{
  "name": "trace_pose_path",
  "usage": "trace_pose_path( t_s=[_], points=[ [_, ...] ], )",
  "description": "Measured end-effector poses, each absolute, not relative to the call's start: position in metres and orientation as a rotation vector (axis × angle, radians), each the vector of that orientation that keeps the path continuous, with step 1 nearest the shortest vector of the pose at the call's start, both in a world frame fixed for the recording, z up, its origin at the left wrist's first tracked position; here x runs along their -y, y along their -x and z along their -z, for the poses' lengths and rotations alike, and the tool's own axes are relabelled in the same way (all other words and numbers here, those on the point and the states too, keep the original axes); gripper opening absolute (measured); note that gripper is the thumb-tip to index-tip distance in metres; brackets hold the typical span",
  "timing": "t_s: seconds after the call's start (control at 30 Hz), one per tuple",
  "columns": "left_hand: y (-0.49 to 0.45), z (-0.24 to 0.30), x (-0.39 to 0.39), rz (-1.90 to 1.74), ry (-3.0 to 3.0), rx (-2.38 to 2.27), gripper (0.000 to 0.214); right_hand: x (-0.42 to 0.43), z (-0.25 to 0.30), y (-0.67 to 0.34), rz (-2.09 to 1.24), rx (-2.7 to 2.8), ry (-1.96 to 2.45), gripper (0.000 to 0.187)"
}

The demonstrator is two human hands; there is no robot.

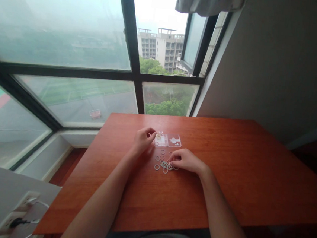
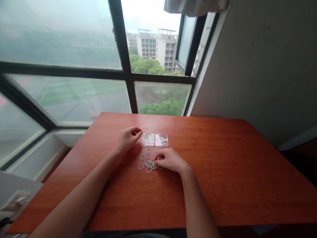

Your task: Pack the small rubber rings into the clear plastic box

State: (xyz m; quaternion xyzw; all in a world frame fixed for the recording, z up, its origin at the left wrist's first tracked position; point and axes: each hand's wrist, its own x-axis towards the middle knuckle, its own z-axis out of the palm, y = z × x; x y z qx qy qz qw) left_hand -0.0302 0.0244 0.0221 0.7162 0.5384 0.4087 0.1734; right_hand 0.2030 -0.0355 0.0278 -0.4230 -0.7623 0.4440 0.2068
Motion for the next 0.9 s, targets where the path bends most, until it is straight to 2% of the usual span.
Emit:
trace_pose_path(
  t_s=[0.43, 0.7, 0.9],
  points=[
    [0.024, -0.031, -0.019, -1.141, -2.024, -1.368, 0.023, 0.025, -0.031, -0.198, -0.726, 1.769, 1.276, 0.017],
    [0.006, -0.042, -0.009, -1.143, -1.915, -1.140, 0.023, 0.025, -0.032, -0.197, -0.758, 1.626, 1.248, 0.026],
    [-0.008, -0.051, 0.002, -0.978, -1.960, -0.961, 0.022, 0.023, -0.029, -0.197, -0.776, 1.621, 1.239, 0.028]
  ],
)
